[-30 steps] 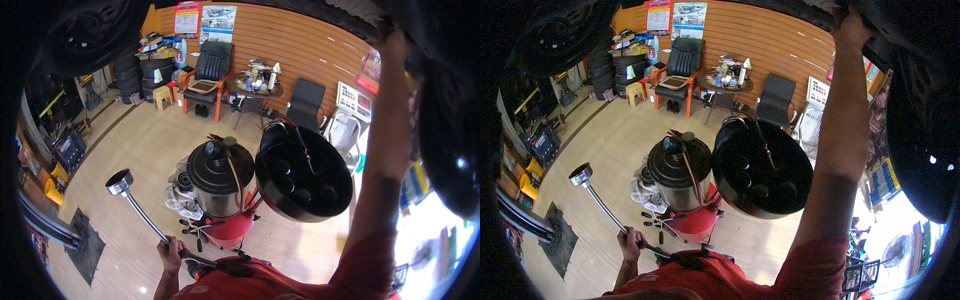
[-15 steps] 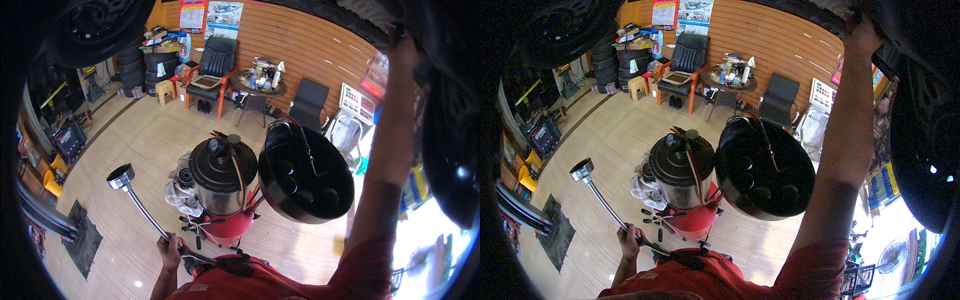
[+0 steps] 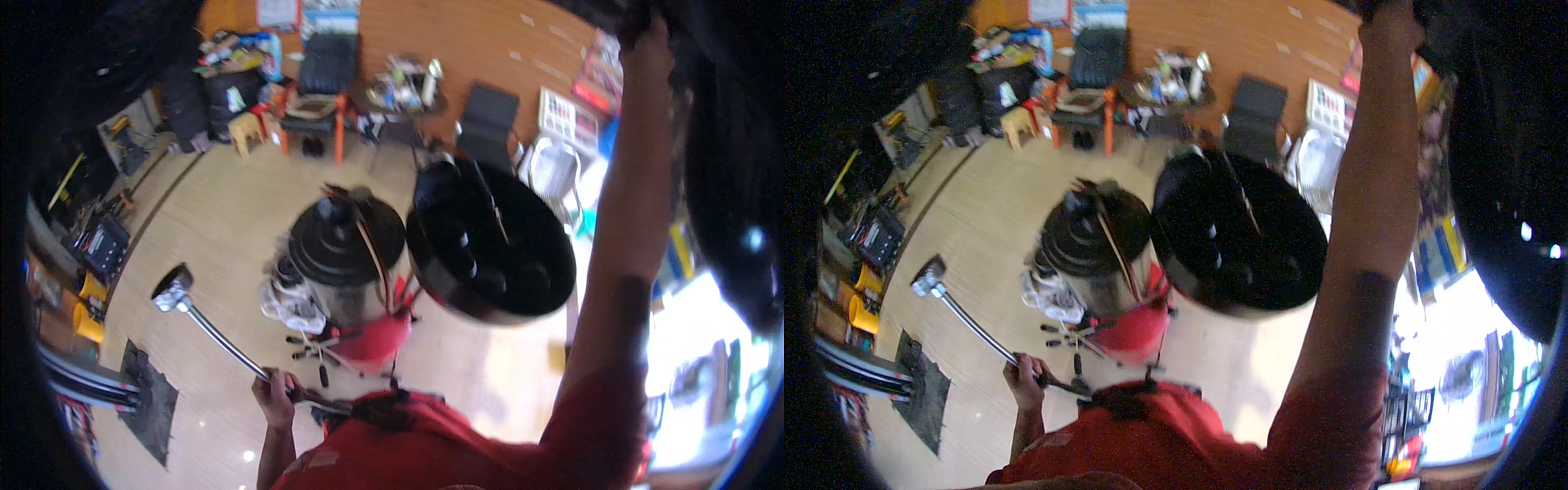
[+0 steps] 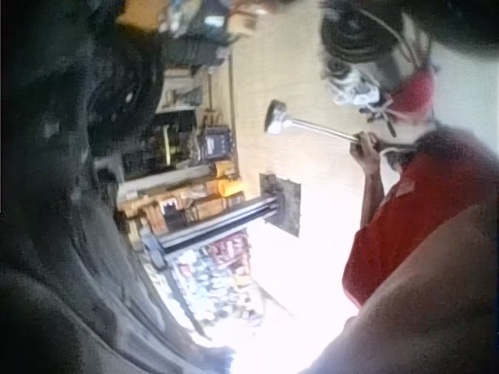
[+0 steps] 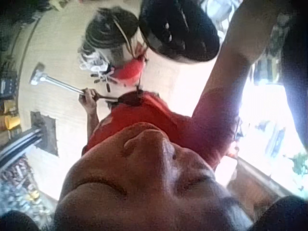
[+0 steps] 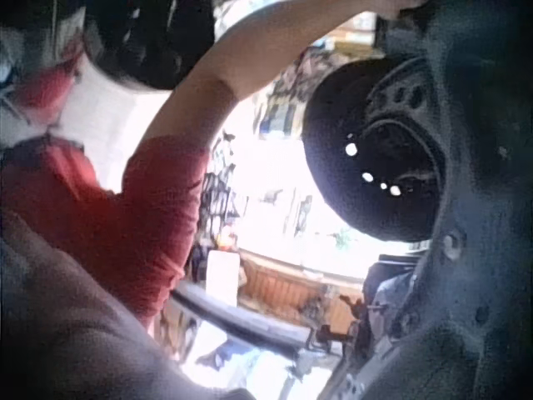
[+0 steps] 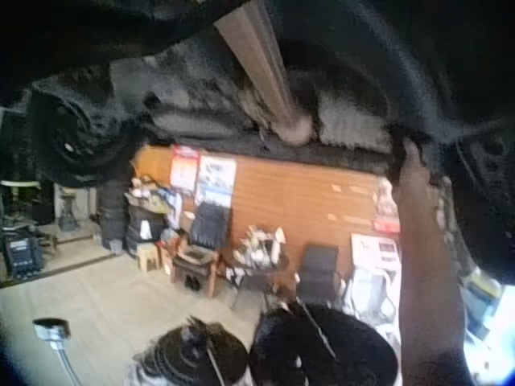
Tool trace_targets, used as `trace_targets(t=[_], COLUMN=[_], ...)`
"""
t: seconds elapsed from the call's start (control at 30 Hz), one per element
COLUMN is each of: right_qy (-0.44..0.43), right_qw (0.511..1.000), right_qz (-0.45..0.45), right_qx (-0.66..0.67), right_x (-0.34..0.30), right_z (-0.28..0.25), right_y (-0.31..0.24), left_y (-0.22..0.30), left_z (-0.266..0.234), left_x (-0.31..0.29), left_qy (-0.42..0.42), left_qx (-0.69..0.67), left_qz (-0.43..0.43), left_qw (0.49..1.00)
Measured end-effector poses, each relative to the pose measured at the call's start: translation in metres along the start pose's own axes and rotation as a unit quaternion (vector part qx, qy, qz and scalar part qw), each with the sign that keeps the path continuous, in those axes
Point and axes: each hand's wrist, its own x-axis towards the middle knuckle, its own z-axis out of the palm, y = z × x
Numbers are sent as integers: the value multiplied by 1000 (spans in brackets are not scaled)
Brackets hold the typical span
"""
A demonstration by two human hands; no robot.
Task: The person uses a wrench to loosen a bolt under a car, then walks to a tool cart to retrieve a rag and wipe their hands. They return to the oil drain pan, wipe it with the rag, and walk up a staircase.
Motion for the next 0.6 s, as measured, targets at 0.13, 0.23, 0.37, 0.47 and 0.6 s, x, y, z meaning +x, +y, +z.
trace_targets(t=[0.13, 0.23, 0.37, 0.47, 0.6], right_qy=[-50, -111, -88, -109, -269], right_qw=[958, 916, 878, 794, 668], right_qz=[-26, 43, 417, 514, 429], right_qx=[-282, -382, -218, -306, -546], right_x=[-51, -79, -175, -202, -196], right_z=[-92, -191, -235, -280, -302], right_y=[-11, 8, -21, -1, 43], left_y=[-13, -13, -16, -18, -17], left_z=[-15, -12, -16, -13, -15], left_x=[0, 0, 3, 6, 10], left_qy=[-8, -11, -23, -27, -31], left_qx=[-1, 0, -15, -17, -23], left_qz=[-24, 13, -24, -19, -15], left_qw=[1000, 1000, 999, 999, 999])
